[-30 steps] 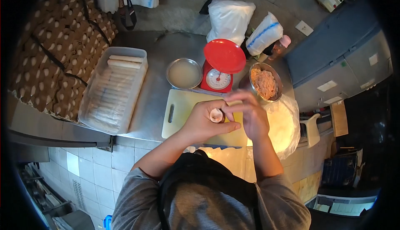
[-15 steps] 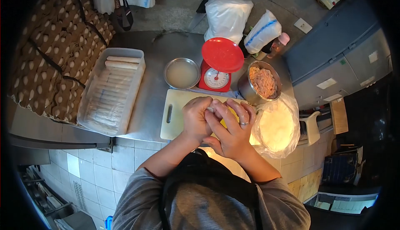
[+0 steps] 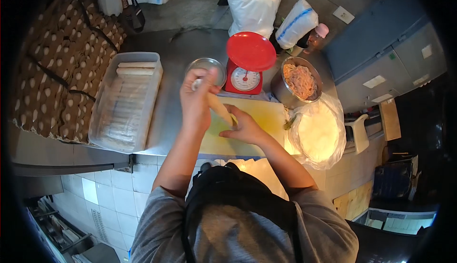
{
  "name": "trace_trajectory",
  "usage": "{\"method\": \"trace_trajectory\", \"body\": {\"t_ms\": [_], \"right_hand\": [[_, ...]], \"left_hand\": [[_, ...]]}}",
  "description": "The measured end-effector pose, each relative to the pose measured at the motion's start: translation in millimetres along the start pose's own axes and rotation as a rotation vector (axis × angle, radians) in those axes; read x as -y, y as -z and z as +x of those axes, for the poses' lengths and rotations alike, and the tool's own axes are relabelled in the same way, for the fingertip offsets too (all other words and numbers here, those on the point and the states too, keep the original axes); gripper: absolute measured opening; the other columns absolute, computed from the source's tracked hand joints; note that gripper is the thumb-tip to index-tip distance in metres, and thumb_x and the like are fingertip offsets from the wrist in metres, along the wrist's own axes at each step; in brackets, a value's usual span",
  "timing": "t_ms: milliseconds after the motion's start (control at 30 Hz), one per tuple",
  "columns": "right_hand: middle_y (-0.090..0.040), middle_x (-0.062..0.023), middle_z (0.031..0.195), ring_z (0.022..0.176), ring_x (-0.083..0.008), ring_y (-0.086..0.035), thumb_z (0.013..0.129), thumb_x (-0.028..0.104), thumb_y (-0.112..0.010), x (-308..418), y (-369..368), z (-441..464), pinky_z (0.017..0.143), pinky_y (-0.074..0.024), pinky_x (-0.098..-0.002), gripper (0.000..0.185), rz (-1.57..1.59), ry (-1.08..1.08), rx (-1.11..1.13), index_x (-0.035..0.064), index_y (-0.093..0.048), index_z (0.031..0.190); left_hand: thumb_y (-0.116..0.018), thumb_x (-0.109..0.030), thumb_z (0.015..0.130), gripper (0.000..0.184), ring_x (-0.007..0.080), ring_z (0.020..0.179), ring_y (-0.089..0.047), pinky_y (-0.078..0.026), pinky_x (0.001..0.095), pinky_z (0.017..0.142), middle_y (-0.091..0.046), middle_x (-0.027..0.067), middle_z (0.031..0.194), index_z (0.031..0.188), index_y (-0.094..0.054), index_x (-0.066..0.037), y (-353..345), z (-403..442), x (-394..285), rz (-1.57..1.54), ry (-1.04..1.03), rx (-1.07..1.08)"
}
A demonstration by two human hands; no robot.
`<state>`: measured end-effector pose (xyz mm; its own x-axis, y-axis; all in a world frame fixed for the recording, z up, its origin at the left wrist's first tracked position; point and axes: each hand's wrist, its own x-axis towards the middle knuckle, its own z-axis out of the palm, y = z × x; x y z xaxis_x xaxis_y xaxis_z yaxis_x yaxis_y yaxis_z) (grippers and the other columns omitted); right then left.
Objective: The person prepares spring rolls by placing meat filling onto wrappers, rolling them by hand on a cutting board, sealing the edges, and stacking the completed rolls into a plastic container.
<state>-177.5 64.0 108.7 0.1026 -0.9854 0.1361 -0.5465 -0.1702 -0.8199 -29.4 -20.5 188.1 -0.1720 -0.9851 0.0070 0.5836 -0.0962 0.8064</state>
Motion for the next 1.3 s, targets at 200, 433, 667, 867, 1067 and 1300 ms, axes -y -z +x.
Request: {"method": "trace_trajectory", "body": {"t_ms": [200,433,667,867,1067,1300], "right_hand": [[-0.066,-0.0126,0.090,0.083,-0.0229,-0.066,0.073,0.005,-0.070,-9,64,-14,0.074,-0.0510,-0.0333,0.039,0.002,-0.131,0.124,0.0052,-0.058,0.110],[-0.067,-0.0129,0.090,0.081,-0.0235,-0.066,0.073,0.005,-0.071,88,122,14,0.073,-0.0506,-0.0332,0.020,-0.178,0.006,0.261,0.0004,-0.067,0.092],[-0.064,-0.0100,0.093,0.078,-0.0213,-0.065,0.075,0.004,-0.072,112,84,3,0.068,-0.0518,-0.0303,0.031,-0.134,0.176,0.044,0.0035,-0.065,0.106],[-0.056,-0.0144,0.124,0.106,-0.0320,-0.056,0.082,0.025,-0.067,67,17,-51,0.091,-0.0429,-0.0445,0.039,-0.352,0.376,-0.440,0.0128,-0.062,0.119],[-0.048,-0.0119,0.137,0.122,-0.0339,-0.043,0.088,0.050,-0.053,57,15,-51,0.102,-0.0265,-0.0540,0.046,-0.657,0.384,-0.467,0.0179,-0.062,0.120],[-0.052,-0.0098,0.135,0.122,-0.0333,-0.042,0.090,0.050,-0.049,59,31,-32,0.102,-0.0267,-0.0533,0.041,-0.715,0.418,-0.385,0.0145,-0.068,0.098]], "left_hand": [[-0.064,-0.020,0.089,0.018,0.0178,0.092,-0.060,-0.048,0.0364,0.091,-0.063,0.0053,0.094,0.101,-0.059,-0.007,88,11,40,-0.391,0.316,0.104],[-0.074,-0.014,0.080,0.041,0.0163,0.100,-0.061,-0.050,0.0304,0.088,-0.064,0.0091,0.105,0.116,-0.058,0.000,122,-24,105,0.273,0.740,0.650],[-0.077,-0.006,0.074,0.030,0.0098,0.079,-0.057,-0.047,0.0252,0.073,-0.062,0.0010,0.086,0.100,-0.062,-0.004,38,-39,74,0.372,0.278,0.616],[-0.076,-0.006,0.074,0.024,0.0045,0.065,-0.046,-0.042,0.0235,0.060,-0.053,-0.0033,0.067,0.072,-0.052,-0.006,30,-39,61,0.369,0.153,0.555],[-0.073,-0.003,0.070,0.020,0.0062,0.063,-0.047,-0.042,0.0246,0.058,-0.053,0.0013,0.064,0.070,-0.053,-0.003,16,-43,66,0.483,-0.044,0.539],[-0.071,-0.001,0.069,0.016,0.0086,0.062,-0.052,-0.044,0.0254,0.059,-0.060,0.0036,0.067,0.069,-0.055,-0.002,8,-41,63,0.534,-0.107,0.525]]}}
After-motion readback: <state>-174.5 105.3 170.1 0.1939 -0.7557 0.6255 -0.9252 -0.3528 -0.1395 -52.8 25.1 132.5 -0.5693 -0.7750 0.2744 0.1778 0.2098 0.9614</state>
